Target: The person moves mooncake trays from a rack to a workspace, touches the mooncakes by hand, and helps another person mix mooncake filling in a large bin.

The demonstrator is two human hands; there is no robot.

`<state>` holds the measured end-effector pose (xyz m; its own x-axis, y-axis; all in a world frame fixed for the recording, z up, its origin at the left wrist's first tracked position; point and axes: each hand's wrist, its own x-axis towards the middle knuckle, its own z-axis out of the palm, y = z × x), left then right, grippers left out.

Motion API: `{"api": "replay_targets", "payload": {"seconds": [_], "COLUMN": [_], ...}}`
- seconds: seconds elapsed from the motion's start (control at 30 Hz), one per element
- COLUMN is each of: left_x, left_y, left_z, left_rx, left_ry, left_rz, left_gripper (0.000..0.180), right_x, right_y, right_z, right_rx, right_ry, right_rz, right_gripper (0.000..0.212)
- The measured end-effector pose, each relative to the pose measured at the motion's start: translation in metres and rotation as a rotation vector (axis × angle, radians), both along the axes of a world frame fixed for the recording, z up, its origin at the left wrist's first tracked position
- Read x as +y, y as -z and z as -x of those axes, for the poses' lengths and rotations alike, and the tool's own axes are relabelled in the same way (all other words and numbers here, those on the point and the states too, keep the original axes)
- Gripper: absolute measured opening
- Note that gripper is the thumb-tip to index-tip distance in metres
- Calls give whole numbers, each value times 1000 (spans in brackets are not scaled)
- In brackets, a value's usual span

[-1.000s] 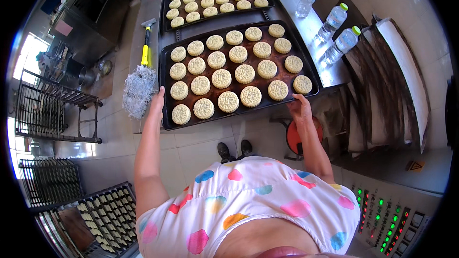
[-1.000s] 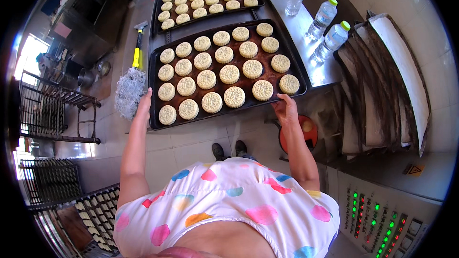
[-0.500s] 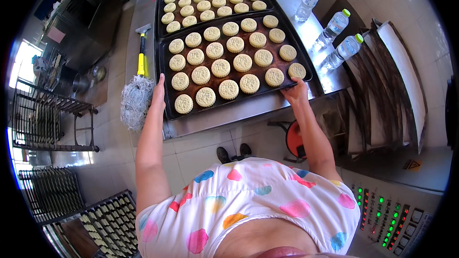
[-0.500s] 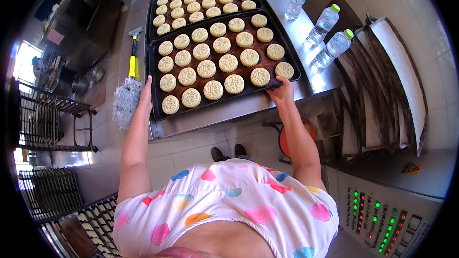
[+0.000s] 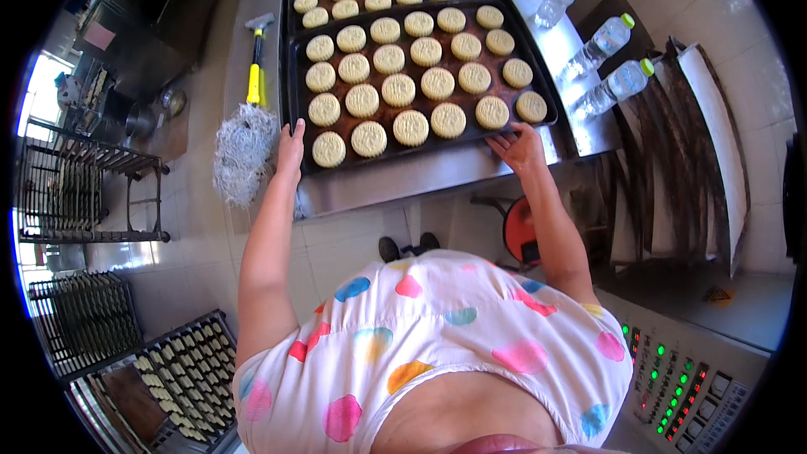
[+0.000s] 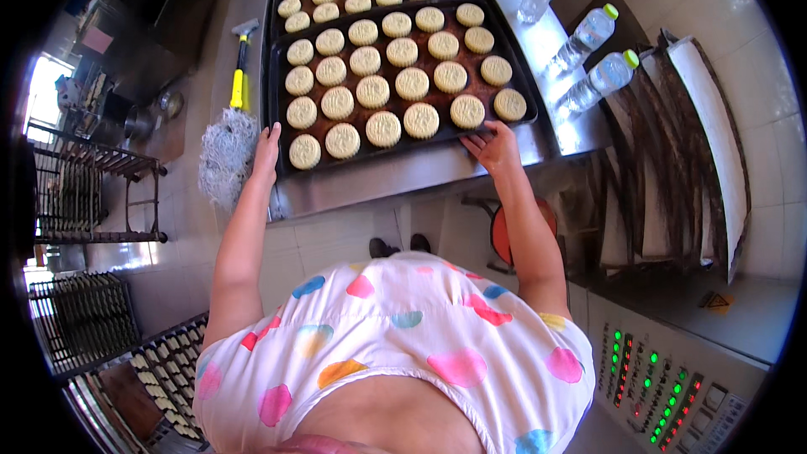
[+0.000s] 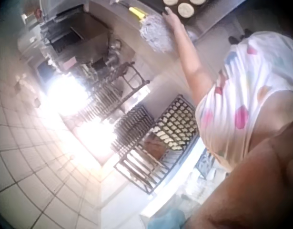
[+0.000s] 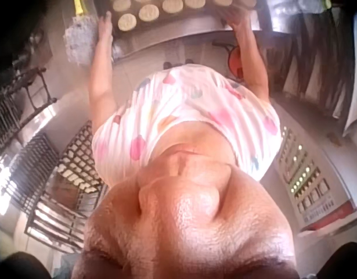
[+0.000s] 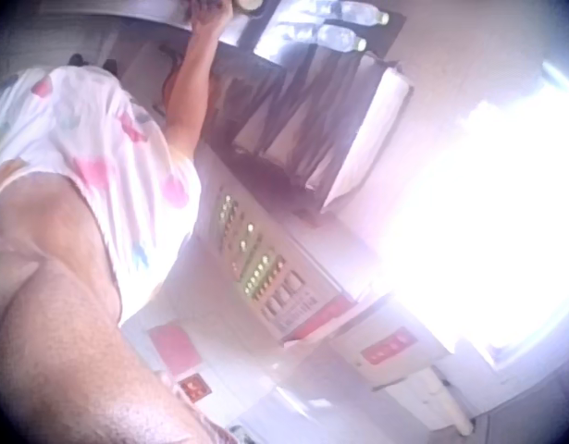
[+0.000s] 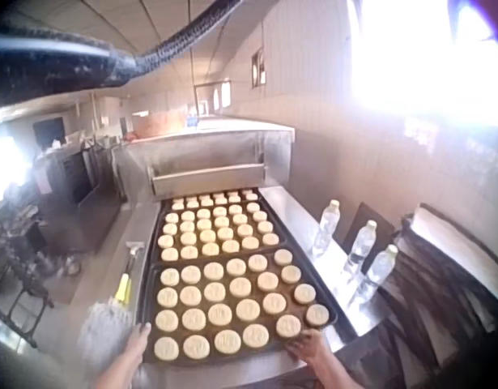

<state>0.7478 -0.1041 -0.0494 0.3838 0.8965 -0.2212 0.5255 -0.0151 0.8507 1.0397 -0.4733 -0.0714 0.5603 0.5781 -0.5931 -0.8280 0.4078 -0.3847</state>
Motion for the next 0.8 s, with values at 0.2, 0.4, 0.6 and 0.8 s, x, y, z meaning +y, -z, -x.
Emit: {"api": "replay_targets", "payload": {"seconds": [0.2,0.4,0.6,0.8], "left_x": [-101,-202,-253,-292], "left_y": [26,45,66,97], "left_z": [73,137,204,285], "left_rx": [-239,-227,-149,-125], "left_ry": [-87,-88,-110,-104], "left_rz": [117,54,99,223], "left_gripper": [58,41,33,29], "right_x": [-9,21,41,23], "right_y": [-3,2,-26,-37], "right_z": [50,114,127,140], "right_rx": [-37,-166,-816,-909], "right_ry": [-152,-590,-750,-674], "right_rz": [-32,-31,4,172], "right_gripper": [32,30,22,21]}}
